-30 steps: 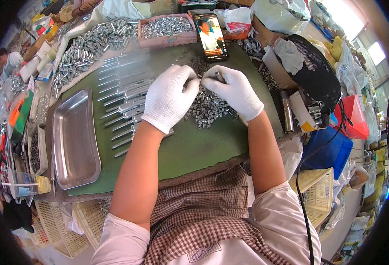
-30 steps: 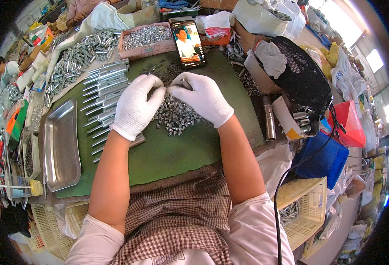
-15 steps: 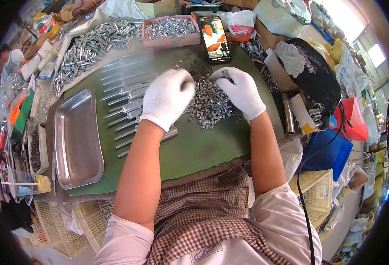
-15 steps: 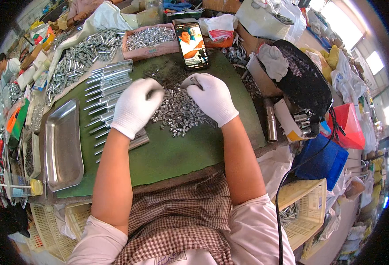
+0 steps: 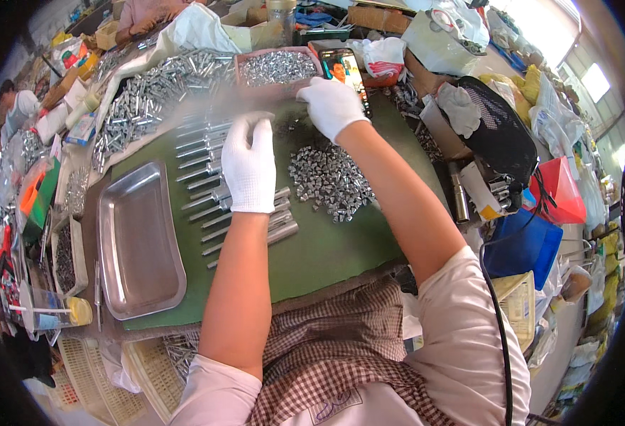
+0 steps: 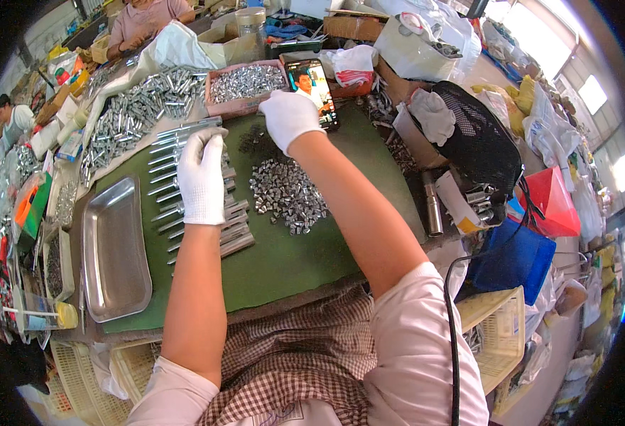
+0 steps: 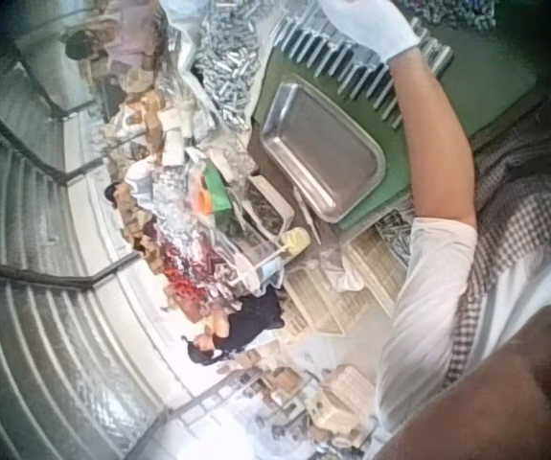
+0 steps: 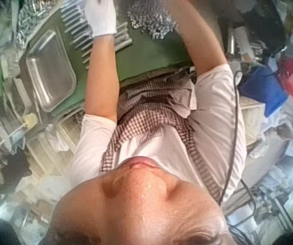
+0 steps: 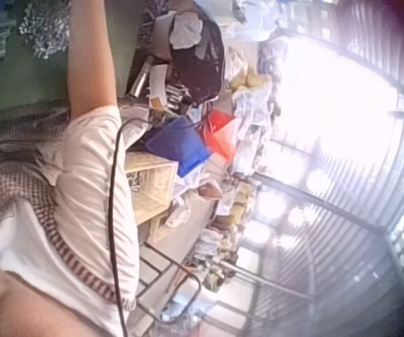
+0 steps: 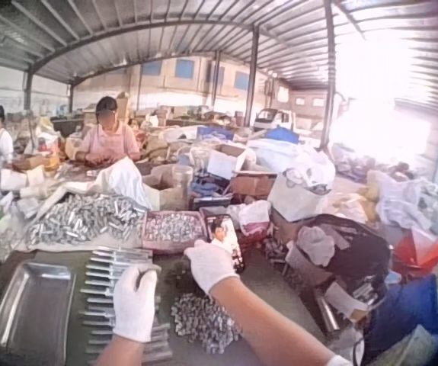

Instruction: Assembling small metal hardware components by hand at a workstation.

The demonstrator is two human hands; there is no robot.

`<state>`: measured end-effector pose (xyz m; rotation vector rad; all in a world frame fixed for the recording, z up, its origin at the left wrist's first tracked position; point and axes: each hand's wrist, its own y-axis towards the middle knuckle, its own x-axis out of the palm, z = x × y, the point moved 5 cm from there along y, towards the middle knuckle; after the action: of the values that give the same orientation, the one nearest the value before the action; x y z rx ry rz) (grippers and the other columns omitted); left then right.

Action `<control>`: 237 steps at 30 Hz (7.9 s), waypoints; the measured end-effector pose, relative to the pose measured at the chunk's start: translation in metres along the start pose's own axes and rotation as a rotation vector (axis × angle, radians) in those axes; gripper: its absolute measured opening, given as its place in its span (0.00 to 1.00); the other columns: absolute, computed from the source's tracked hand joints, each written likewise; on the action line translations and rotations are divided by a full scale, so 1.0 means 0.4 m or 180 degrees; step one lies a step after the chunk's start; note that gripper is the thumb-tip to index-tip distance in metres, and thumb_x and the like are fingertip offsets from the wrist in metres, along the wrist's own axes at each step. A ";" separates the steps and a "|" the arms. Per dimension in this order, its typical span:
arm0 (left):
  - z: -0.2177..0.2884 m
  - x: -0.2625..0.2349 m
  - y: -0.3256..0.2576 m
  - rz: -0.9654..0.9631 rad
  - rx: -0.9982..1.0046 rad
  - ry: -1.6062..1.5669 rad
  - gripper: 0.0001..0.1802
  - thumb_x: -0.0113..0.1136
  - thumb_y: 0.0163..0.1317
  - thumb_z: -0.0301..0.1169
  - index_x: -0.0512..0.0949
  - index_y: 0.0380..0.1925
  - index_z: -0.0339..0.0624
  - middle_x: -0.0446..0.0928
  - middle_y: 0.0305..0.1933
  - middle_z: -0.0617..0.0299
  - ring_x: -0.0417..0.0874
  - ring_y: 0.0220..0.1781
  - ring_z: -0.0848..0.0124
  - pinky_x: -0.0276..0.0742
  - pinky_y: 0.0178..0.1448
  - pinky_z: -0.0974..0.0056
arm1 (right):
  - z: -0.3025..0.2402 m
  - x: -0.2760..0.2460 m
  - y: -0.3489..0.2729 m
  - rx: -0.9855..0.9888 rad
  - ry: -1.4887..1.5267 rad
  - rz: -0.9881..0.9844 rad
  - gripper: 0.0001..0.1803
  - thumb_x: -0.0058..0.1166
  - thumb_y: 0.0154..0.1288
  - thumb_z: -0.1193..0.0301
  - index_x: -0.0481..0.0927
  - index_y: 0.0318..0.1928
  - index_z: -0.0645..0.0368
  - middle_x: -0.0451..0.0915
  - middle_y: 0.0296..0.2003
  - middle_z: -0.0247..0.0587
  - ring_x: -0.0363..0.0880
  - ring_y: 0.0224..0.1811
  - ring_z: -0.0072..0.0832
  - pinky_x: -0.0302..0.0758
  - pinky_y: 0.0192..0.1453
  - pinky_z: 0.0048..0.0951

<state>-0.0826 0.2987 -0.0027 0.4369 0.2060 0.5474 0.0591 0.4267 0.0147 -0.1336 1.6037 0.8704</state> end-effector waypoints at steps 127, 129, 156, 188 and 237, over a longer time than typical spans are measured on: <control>0.109 0.131 -0.094 -0.1886 0.0922 0.0917 0.09 0.69 0.63 0.30 0.83 0.39 0.36 0.85 0.39 0.53 0.86 0.42 0.63 0.79 0.51 0.61 | 0.057 -0.142 -0.330 0.0733 0.3580 -0.0354 0.09 0.63 0.68 0.72 0.85 0.43 0.64 0.84 0.35 0.29 0.77 0.41 0.15 0.75 0.50 0.23; 0.099 0.127 -0.090 -0.1948 0.0745 0.0829 0.09 0.69 0.64 0.30 0.83 0.39 0.36 0.85 0.39 0.53 0.86 0.42 0.63 0.79 0.51 0.61 | 0.054 -0.138 -0.330 0.0827 0.3591 -0.0459 0.08 0.63 0.68 0.72 0.85 0.43 0.64 0.83 0.34 0.30 0.77 0.41 0.15 0.75 0.49 0.23; 0.083 0.121 -0.103 -0.3155 0.0558 0.1024 0.12 0.64 0.63 0.36 0.84 0.39 0.41 0.85 0.41 0.51 0.86 0.47 0.54 0.81 0.55 0.55 | 0.028 -0.225 -0.429 0.0610 0.1678 -0.0072 0.06 0.58 0.65 0.73 0.84 0.41 0.58 0.81 0.37 0.49 0.83 0.41 0.50 0.79 0.46 0.43; -0.013 0.035 -0.007 -0.0643 -0.0354 -0.0212 0.09 0.60 0.74 0.33 0.85 0.46 0.43 0.76 0.31 0.75 0.66 0.25 0.86 0.60 0.28 0.75 | -0.007 -0.065 -0.167 -0.0016 0.0471 -0.0408 0.11 0.55 0.68 0.67 0.82 0.48 0.53 0.83 0.42 0.49 0.85 0.44 0.50 0.82 0.49 0.50; 0.083 0.114 -0.066 -0.1623 0.0873 0.0707 0.08 0.64 0.67 0.27 0.82 0.43 0.34 0.85 0.40 0.55 0.86 0.41 0.69 0.80 0.51 0.64 | 0.018 -0.080 -0.319 0.1230 0.4075 -0.0046 0.10 0.62 0.71 0.68 0.82 0.45 0.62 0.82 0.29 0.31 0.74 0.25 0.16 0.71 0.29 0.24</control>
<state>-0.0224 0.2917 0.0113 0.5658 0.5918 0.0624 0.1419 0.3284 -0.0146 -0.4922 2.9149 0.3979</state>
